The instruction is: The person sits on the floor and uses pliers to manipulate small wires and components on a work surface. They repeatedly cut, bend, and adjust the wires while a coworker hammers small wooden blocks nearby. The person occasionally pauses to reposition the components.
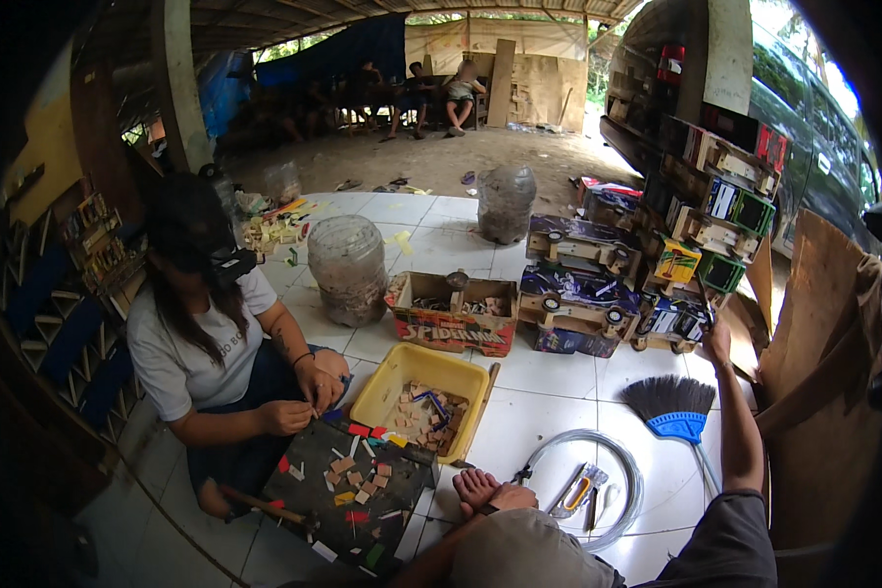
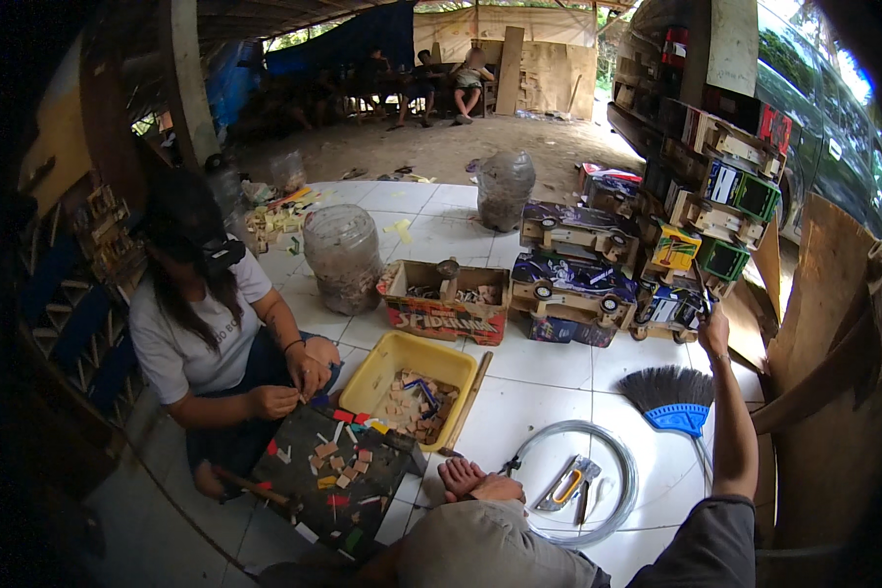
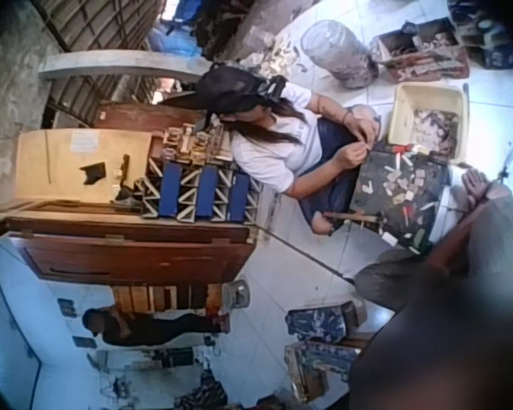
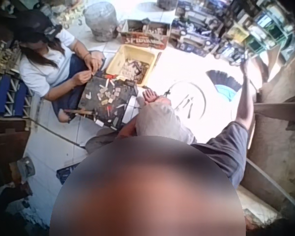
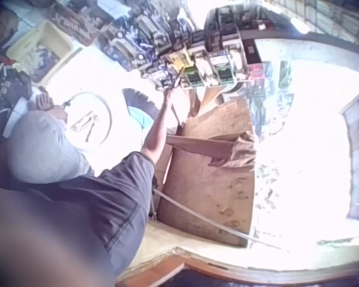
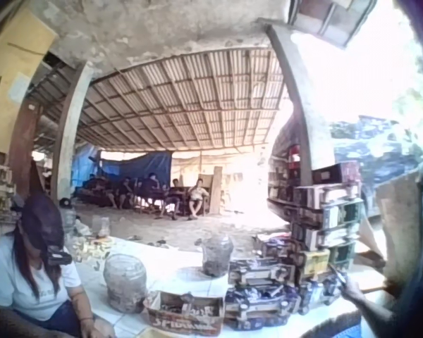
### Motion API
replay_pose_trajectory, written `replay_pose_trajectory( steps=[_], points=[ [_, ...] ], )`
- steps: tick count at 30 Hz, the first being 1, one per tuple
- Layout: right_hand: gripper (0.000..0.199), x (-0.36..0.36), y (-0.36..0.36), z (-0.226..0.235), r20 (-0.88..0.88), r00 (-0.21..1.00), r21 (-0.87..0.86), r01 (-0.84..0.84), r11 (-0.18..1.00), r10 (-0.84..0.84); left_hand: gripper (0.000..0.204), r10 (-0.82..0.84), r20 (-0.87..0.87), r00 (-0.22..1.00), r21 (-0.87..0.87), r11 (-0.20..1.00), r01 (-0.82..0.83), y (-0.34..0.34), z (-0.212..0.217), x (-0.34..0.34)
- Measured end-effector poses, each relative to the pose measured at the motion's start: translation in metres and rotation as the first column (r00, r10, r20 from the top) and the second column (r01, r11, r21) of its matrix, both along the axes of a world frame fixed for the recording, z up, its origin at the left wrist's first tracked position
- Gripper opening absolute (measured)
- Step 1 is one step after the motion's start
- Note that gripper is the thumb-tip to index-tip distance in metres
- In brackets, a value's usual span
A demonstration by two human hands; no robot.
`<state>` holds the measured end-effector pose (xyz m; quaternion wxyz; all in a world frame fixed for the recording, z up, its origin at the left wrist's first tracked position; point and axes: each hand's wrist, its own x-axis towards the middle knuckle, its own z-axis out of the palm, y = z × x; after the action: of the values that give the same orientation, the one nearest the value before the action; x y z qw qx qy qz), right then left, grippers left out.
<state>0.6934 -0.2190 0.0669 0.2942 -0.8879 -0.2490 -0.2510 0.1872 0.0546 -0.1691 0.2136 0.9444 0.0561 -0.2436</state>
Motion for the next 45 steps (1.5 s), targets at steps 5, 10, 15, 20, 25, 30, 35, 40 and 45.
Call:
replay_pose_trajectory(
  steps=[5,10,15,20,25,30,35,40,45],
  points=[
    [0.017,-0.085,0.002,0.044,-0.392,0.89,0.283,-0.125,0.951,0.234,0.057,-0.021,0.025,0.999,-0.254,0.967,0.027,-0.02,0.026,0.021],
    [0.025,-0.165,0.042,0.065,-0.531,0.743,0.352,-0.243,0.904,0.407,0.044,0.557,0.243,0.794,-0.744,0.632,-0.216,-0.007,0.094,0.033],
    [0.024,-0.229,0.097,0.064,-0.598,0.627,0.348,-0.358,0.866,0.499,0.08,0.76,0.453,0.467,-0.886,0.443,0.138,0.016,0.2,0.017],
    [0.026,-0.273,0.117,0.052,-0.626,0.537,0.311,-0.493,0.812,0.566,0.056,0.995,-0.055,0.081,-0.837,-0.09,0.54,0.029,0.277,-0.049],
    [0.026,-0.31,0.115,0.029,-0.739,0.263,0.393,-0.58,0.714,0.621,0.038,0.983,-0.104,-0.149,-0.838,-0.006,0.546,0.017,0.294,-0.108],
    [0.034,-0.335,0.121,0.031,-0.945,0.01,0.213,-0.741,0.637,0.328,0.048,0.826,-0.194,-0.529,-0.897,0.069,0.437,0.01,0.293,-0.145],
    [0.041,-0.333,0.167,0.044,-0.979,0.106,-0.03,-0.919,0.393,0.174,0.066,0.801,0.009,-0.598,-0.986,0.108,0.13,0.012,0.28,-0.184],
    [0.046,-0.341,0.225,0.073,-0.968,0.099,-0.086,-0.994,0.066,0.23,0.073,0.849,0.042,-0.526,-0.999,0.037,-0.02,0.011,0.271,-0.206],
    [0.044,-0.386,0.268,0.122,-0.956,-0.037,0.022,-0.998,-0.055,0.291,0.044,0.868,0.008,-0.496,-0.995,-0.042,-0.089,-0.004,0.269,-0.209]
  ],
)
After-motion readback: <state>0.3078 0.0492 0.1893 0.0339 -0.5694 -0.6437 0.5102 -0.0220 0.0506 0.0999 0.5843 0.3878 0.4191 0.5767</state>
